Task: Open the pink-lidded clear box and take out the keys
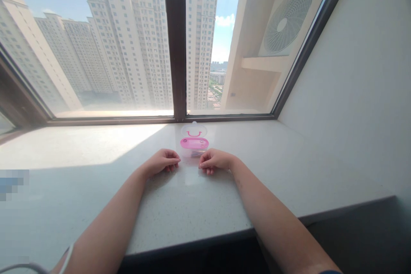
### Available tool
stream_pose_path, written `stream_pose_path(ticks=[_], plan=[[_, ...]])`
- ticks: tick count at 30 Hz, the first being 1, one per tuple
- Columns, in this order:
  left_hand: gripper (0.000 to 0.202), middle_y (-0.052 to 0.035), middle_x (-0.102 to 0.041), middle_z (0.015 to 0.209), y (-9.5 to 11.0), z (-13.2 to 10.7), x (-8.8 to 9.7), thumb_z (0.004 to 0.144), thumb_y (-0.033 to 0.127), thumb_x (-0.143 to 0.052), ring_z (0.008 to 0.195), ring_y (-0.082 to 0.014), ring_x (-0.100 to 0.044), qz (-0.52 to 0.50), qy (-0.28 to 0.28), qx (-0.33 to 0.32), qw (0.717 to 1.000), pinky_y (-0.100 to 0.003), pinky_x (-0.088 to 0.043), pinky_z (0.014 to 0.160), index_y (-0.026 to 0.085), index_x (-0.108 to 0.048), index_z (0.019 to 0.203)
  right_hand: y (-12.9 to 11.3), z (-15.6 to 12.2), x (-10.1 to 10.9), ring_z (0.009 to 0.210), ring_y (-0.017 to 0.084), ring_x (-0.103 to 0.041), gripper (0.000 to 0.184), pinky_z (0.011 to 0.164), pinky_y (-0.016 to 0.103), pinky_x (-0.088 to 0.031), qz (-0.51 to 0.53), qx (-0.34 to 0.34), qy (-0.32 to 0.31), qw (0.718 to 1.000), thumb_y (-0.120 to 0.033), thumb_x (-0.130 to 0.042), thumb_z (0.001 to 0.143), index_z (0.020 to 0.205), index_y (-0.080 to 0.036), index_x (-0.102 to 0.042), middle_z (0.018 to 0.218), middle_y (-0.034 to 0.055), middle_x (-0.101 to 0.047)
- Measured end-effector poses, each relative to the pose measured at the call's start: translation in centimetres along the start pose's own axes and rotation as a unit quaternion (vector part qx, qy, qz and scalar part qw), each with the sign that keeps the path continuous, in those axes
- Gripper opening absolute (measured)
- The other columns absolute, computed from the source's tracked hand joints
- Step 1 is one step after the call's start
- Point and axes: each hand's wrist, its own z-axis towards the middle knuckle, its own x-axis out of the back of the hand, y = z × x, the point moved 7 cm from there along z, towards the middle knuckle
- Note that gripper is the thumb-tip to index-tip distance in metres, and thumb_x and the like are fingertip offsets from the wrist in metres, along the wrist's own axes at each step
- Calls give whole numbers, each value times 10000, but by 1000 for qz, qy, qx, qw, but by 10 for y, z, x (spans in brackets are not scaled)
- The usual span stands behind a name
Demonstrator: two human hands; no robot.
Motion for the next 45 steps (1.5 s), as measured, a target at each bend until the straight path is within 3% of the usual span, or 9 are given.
stream_pose_path(ticks=[14,45], plan=[[318,21,-519,536,4,-3,-1,716,441,-647,445,-83,-397,10,-11,-2,1000,-231,-259,458,127,-636,762,-5,-3,-1,465,75,-584,236,452,165,-462,-8,2,12,1000,-297,-757,680,748,-105,-638,590,3,-646],[298,12,-541,562,0,2,-6,753,415,-614,487,-102,-449,54,-21,-8,998,-232,-312,482,123,-628,812,-2,1,2,439,77,-567,177,393,154,-429,-3,30,9,1000,-272,-679,748,737,-125,-581,586,4,-629]])
